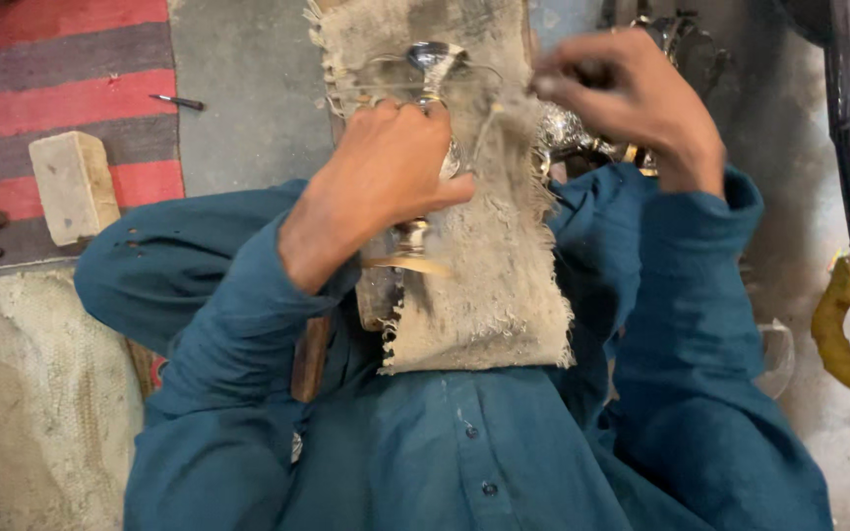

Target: The person sits on the floor with an ornate metal ewer resting on a cloth-covered board and uses a small punch and wooden mallet to hammer decorative patterns into its surface. They reposition and rotate the ewer, retie a string around it, and continue punching along the handles and body.

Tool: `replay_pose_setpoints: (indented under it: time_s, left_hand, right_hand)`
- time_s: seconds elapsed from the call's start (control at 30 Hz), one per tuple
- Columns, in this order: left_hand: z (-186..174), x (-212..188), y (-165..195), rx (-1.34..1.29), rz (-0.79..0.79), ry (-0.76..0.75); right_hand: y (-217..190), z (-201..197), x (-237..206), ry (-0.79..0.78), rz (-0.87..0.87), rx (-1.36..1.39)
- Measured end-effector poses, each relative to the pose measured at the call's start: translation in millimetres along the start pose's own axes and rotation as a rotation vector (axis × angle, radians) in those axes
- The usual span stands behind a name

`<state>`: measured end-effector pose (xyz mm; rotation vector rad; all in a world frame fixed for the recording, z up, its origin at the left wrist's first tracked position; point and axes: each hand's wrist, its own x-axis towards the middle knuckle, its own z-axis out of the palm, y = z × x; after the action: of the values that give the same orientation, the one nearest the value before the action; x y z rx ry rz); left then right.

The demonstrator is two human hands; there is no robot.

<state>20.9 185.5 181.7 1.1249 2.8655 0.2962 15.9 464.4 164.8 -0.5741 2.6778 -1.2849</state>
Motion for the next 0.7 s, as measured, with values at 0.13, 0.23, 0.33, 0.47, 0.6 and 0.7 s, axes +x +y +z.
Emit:
replay_pose_setpoints:
  time_s: [0.13, 0.23, 0.33, 0.47, 0.6, 0.7]
  left_hand:
    - [19, 20, 10, -0.021, -0.145, -0.089]
    - [21, 19, 16, 0.064, -0.088, 0.179]
    - [15, 6, -1, 0.029, -0.078, 0.018]
    - [19, 10, -44, -0.186, -0.090, 0.398]
    - [44, 54, -84, -0.288, -0.029, 0.594]
    - [69, 76, -102, -0.403, -0.011, 0.546]
  right_hand:
    - [21, -4, -19, -0.235, -0.158, 0.241]
    - [64, 17, -25, 0.074, -0.088, 0.059]
    - [119, 57, -16, 0.404, 0.180, -0.085]
    - [175, 128, -6, 0.151, 0.125, -0.538]
    - [187, 176, -38, 0.110, -0.048, 0.644]
    - [189, 186, -53, 0.055, 0.180, 0.941]
